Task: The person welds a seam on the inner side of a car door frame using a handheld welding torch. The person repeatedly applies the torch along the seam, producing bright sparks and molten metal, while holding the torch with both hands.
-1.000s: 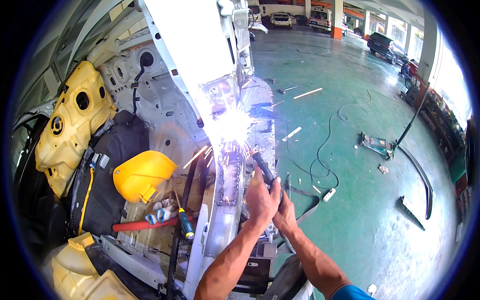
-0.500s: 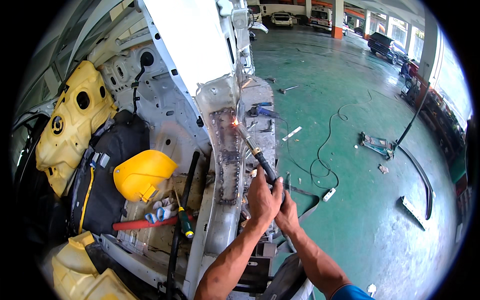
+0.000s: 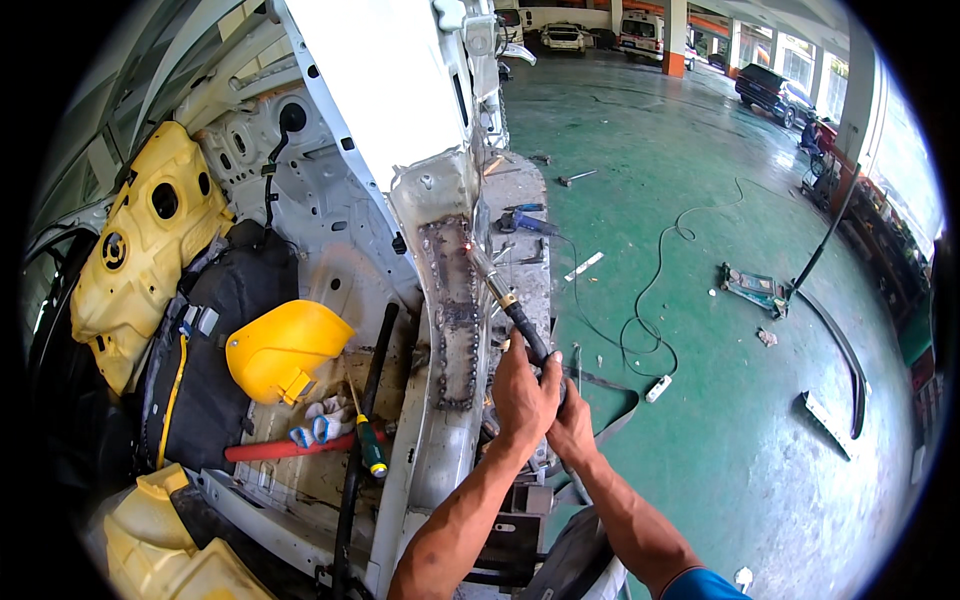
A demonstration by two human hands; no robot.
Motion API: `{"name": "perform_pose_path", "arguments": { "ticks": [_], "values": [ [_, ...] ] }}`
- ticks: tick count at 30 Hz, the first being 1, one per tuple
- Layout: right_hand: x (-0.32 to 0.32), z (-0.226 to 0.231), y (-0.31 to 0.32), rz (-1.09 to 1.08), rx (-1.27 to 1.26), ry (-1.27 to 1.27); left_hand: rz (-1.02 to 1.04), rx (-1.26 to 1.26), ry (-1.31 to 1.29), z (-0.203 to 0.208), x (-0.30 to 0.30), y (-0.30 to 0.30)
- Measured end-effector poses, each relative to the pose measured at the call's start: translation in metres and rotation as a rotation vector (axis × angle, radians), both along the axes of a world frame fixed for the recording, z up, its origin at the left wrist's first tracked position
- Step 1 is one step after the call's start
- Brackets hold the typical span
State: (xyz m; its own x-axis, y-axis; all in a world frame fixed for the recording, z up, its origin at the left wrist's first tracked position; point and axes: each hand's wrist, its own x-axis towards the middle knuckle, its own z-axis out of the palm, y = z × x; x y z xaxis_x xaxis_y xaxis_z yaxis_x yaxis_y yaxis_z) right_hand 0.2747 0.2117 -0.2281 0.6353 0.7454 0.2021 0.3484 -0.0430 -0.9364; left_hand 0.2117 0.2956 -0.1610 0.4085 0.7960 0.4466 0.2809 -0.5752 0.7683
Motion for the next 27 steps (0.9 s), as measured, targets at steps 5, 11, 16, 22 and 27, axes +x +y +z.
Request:
{"name": "perform_pose_path", "arguments": {
  "ticks": [5, 11, 16, 22, 27],
  "values": [
    [-0.002, 0.005, 0.001, -0.025, -0.036, -0.010, -0.018, 0.024, -0.021, -0.001, -0.001, 0.002],
    [0.002, -0.007, 0.001, -0.012, -0.005, -0.047, 0.008, 0.101, -0.079, -0.003, 0.002, 0.001],
    [-0.002, -0.005, -0.003, 0.008, 0.045, 0.018, 0.038, 0.078, -0.020, 0.000, -0.002, -0.006],
    [0.003, -0.006, -0.004, -0.003, 0.009, 0.007, 0.044, 0.077, -0.029, -0.003, 0.003, -0.007],
    [0.003, -0.001, -0.002, 0.010, 0.011, 0.000, 0.016, 0.019, -0.022, 0.000, 0.002, -0.004]
  ]
}}
